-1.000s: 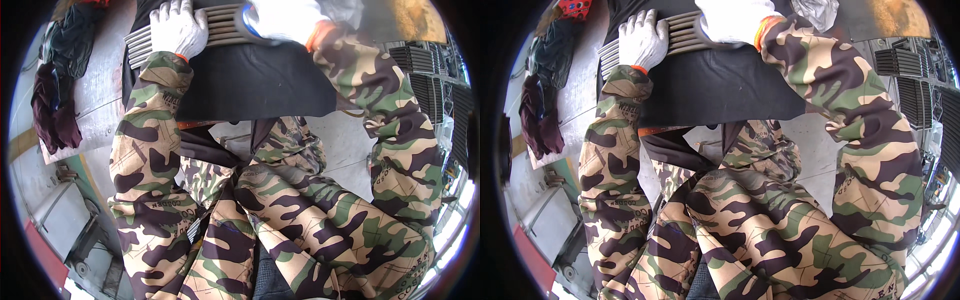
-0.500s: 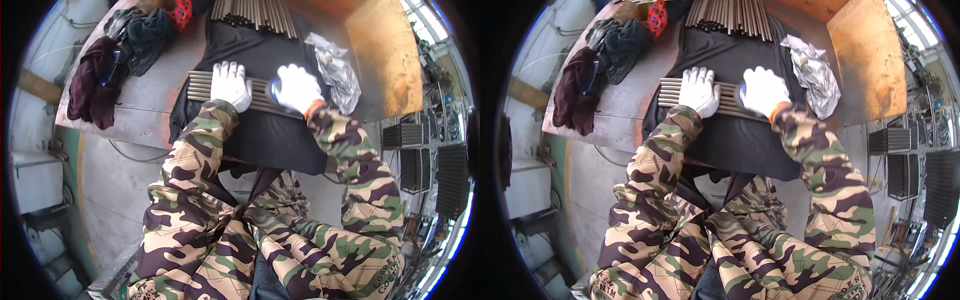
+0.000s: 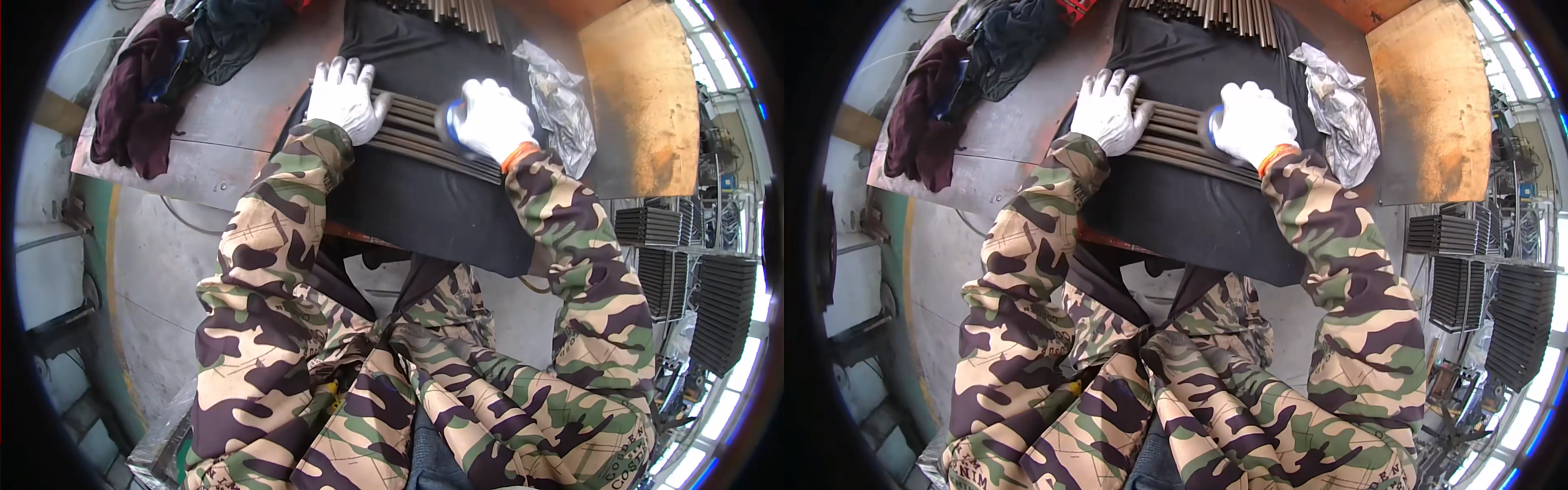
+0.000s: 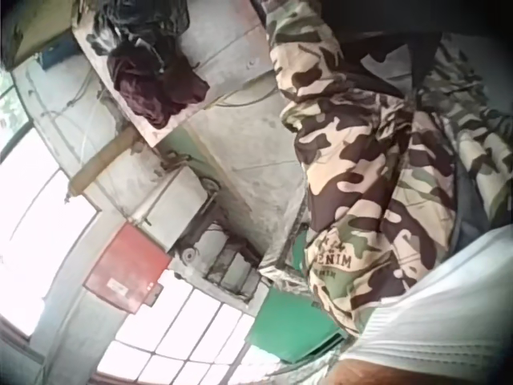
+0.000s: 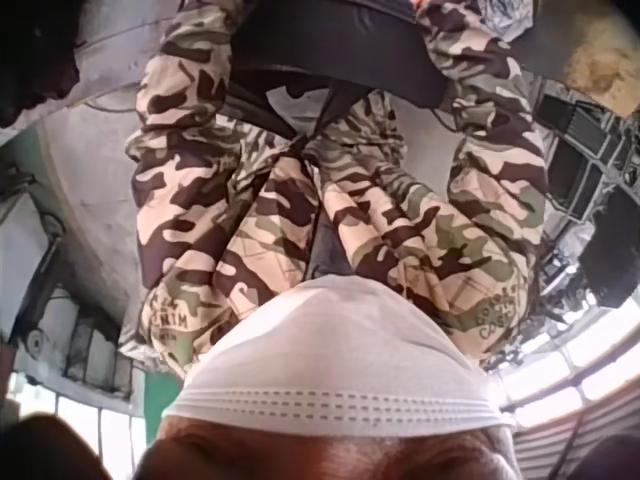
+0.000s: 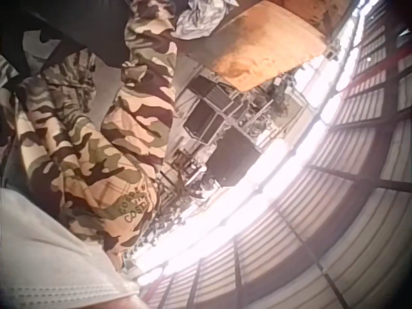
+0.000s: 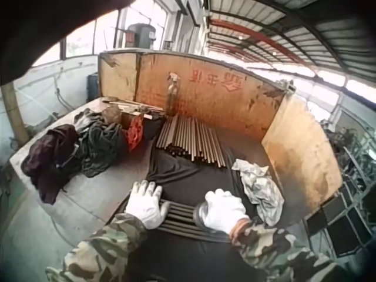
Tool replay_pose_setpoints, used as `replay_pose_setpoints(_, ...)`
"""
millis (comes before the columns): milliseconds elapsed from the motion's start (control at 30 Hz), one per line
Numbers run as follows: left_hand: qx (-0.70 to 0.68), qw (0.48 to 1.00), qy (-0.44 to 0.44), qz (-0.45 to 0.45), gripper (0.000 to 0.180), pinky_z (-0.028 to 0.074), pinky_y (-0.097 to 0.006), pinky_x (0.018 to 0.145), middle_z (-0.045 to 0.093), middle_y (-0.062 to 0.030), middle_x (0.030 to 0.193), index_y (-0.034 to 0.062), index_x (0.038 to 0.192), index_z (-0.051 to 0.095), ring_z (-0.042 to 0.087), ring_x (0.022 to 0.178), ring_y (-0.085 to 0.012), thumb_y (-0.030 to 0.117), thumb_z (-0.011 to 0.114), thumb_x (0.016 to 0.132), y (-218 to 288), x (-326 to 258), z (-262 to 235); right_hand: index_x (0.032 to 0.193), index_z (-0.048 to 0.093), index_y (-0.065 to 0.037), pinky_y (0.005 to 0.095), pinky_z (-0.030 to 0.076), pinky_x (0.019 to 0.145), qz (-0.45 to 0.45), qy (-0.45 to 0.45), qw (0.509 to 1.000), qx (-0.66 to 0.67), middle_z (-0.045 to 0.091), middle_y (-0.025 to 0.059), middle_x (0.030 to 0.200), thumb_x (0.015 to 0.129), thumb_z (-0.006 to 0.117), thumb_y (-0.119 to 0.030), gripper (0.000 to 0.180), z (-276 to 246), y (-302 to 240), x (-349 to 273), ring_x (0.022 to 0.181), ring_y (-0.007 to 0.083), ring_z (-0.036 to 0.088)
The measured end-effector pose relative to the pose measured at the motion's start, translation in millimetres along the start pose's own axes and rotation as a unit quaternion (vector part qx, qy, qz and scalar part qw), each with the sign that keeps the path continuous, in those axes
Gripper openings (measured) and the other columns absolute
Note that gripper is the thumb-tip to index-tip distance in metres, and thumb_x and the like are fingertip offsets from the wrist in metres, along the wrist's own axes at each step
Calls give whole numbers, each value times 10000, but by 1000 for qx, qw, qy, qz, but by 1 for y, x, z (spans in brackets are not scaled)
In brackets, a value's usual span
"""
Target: Grinding and smoothing the ends of bundles of metal rods using a handheld orbital sander.
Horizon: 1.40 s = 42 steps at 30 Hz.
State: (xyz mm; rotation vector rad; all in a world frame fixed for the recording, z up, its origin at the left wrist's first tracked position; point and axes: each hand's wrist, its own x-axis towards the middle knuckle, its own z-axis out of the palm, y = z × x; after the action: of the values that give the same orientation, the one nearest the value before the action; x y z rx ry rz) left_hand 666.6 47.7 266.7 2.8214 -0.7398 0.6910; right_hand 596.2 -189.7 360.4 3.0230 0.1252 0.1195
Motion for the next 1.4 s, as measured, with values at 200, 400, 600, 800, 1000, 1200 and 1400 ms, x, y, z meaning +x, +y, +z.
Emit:
replay_pose_setpoints(200,-3,1000,-1,-4,583,323,-559,1169,594,-223,1413,10,1380,596,502,1349,-410,442,555,990,10,-9,-14,1126,629,-91,514,559,870,-38,-23,999,1,652,178,1095,915,605,-325,317,-14,-14,-18,1038,379,667)
replay_pose_setpoints(400,-1,999,33,1,533,349,-546,1146,632,-211,1344,11,1330,623,538,1308,-395,413,575,983,9,-15,-12,1131,632,-98,508,556,858,-38,25,999,-23,656,185,1065,937,593,-357,326,4,-6,-7,1022,388,669)
replay_pose_setpoints(600,9,999,41,22,520,362,-539,1123,634,-209,1339,13,1324,634,549,1282,-394,395,578,977,9,-18,-11,1146,639,-87,502,557,866,-22,10,999,-28,666,187,1094,939,574,-380,365,5,-3,-4,1036,386,669)
replay_pose_setpoints(800,-8,998,52,33,442,381,-515,1102,650,-181,1300,31,1259,666,567,1246,-368,357,587,972,9,-27,-14,1069,655,-104,494,565,831,-65,58,996,-7,666,178,1023,926,617,-366,301,8,1,-31,939,378,685)
replay_pose_setpoints(1000,-78,994,56,52,331,405,-493,1083,663,-179,1264,21,1178,682,599,1194,-358,256,649,948,2,-35,-14,1065,653,-111,481,568,821,-35,54,998,7,666,170,1020,930,617,-354,280,14,13,-27,922,369,683)
replay_pose_setpoints(1200,-50,994,77,61,441,378,-527,1120,616,-260,1360,-19,1278,636,564,1273,-408,290,623,963,10,-27,-7,1054,636,-98,484,567,795,-5,48,999,-15,661,172,978,935,615,-341,271,10,39,-38,893,375,683)
replay_pose_setpoints(1400,9,997,38,73,528,350,-550,1137,579,-268,1428,-12,1387,584,524,1322,-431,346,553,999,14,-21,1,1085,642,-114,507,580,748,-72,75,995,-11,653,155,988,909,628,-322,273,16,44,-69,928,345,695)
